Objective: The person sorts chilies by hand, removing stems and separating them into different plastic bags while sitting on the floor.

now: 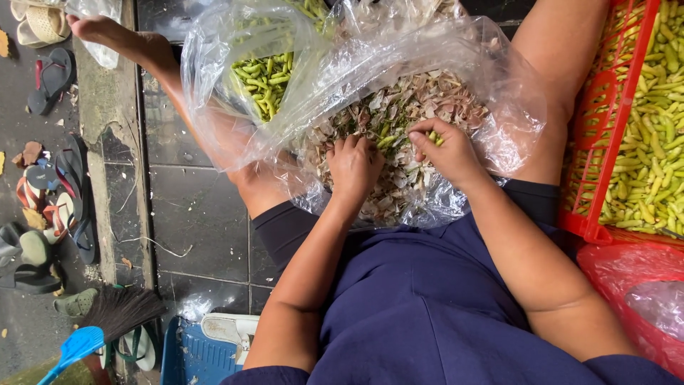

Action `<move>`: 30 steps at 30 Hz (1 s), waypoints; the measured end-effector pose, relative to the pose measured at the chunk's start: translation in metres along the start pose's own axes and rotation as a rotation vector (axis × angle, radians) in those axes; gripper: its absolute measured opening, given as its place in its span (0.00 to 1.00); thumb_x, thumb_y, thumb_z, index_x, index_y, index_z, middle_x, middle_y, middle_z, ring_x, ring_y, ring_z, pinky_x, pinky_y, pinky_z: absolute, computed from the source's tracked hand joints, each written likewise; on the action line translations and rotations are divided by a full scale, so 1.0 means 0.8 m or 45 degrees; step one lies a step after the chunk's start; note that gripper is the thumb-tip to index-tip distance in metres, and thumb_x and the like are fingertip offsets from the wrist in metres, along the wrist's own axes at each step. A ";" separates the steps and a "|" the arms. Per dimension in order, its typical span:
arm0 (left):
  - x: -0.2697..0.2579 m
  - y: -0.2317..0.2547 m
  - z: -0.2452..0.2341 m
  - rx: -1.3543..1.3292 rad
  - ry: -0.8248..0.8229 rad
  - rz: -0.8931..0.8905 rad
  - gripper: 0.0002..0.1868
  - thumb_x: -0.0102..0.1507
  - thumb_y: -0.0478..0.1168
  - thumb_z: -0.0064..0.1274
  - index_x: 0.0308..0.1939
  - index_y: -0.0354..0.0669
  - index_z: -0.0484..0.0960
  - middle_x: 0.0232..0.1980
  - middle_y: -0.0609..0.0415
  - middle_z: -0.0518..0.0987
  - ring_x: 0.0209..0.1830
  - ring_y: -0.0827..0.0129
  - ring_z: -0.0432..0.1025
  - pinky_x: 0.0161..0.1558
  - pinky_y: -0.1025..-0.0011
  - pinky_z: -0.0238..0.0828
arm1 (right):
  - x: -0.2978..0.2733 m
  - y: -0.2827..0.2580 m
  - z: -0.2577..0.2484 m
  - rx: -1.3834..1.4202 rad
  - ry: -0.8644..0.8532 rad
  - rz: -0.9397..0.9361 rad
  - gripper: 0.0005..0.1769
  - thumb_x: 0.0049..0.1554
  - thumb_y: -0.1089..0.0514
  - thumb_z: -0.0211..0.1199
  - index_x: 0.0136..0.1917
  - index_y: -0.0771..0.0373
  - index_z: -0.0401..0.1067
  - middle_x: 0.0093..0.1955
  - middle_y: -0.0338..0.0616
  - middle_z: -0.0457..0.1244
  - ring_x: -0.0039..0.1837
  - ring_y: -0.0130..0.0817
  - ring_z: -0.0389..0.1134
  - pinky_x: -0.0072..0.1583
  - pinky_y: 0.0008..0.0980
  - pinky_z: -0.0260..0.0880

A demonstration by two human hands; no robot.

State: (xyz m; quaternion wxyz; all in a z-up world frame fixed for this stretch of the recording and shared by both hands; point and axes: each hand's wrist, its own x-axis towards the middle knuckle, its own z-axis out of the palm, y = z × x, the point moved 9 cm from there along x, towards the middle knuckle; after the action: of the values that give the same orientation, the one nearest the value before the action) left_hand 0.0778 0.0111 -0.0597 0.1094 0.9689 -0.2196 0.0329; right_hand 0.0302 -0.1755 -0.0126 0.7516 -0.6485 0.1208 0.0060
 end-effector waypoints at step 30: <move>-0.016 0.067 -0.083 -0.929 -0.070 0.359 0.03 0.64 0.39 0.61 0.35 0.48 0.86 0.29 0.56 0.81 0.37 0.62 0.77 0.42 0.69 0.72 | -0.014 0.067 0.024 0.515 -0.123 0.593 0.15 0.64 0.47 0.66 0.42 0.57 0.70 0.33 0.42 0.66 0.30 0.25 0.69 0.24 0.07 0.54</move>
State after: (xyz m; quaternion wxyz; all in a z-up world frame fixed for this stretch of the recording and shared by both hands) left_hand 0.0418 -0.0158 0.0141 0.4351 0.8272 -0.3506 -0.0587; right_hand 0.0137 -0.1462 -0.0601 0.8486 -0.4397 0.2289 0.1846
